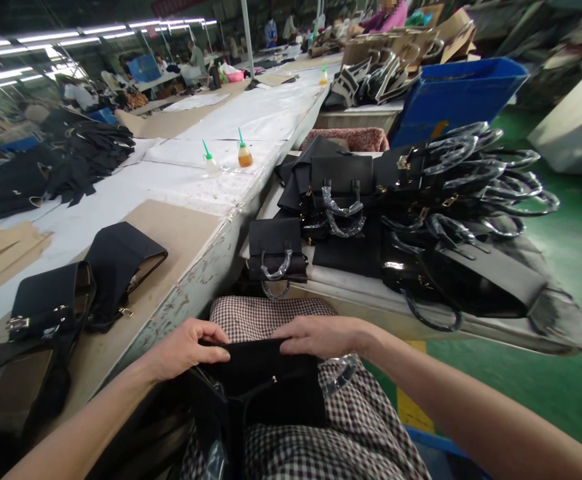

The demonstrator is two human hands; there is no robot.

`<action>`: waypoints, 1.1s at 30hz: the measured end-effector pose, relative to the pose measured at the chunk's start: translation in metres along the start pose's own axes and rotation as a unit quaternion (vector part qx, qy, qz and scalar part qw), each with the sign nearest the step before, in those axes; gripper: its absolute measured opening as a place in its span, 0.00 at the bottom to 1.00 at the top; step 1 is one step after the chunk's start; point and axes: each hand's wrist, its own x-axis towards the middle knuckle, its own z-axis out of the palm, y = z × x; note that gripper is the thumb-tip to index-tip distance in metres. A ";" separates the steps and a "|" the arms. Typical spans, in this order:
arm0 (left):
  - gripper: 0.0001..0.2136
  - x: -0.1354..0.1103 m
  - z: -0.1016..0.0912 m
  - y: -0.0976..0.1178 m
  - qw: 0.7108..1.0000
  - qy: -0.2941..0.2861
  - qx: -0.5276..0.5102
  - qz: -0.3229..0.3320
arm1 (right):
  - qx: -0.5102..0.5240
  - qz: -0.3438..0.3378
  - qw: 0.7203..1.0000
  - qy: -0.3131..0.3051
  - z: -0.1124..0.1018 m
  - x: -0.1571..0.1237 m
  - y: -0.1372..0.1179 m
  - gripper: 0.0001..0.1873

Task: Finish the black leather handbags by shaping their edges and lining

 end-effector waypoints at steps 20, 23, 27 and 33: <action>0.11 -0.012 -0.032 0.013 0.994 -0.018 0.109 -0.011 | -0.156 -0.071 0.985 0.011 0.002 0.075 -0.039 0.16; 0.10 -0.009 -0.025 0.012 0.993 0.000 0.115 -0.008 | -0.137 -0.084 0.987 0.012 0.002 0.073 -0.034 0.17; 0.13 -0.010 -0.022 0.018 0.988 0.015 0.153 0.006 | -0.128 -0.086 0.988 0.020 0.008 0.079 -0.030 0.13; 0.10 -0.010 -0.018 0.019 0.986 0.029 0.161 0.028 | -0.202 -0.088 0.974 0.056 0.015 0.094 -0.039 0.12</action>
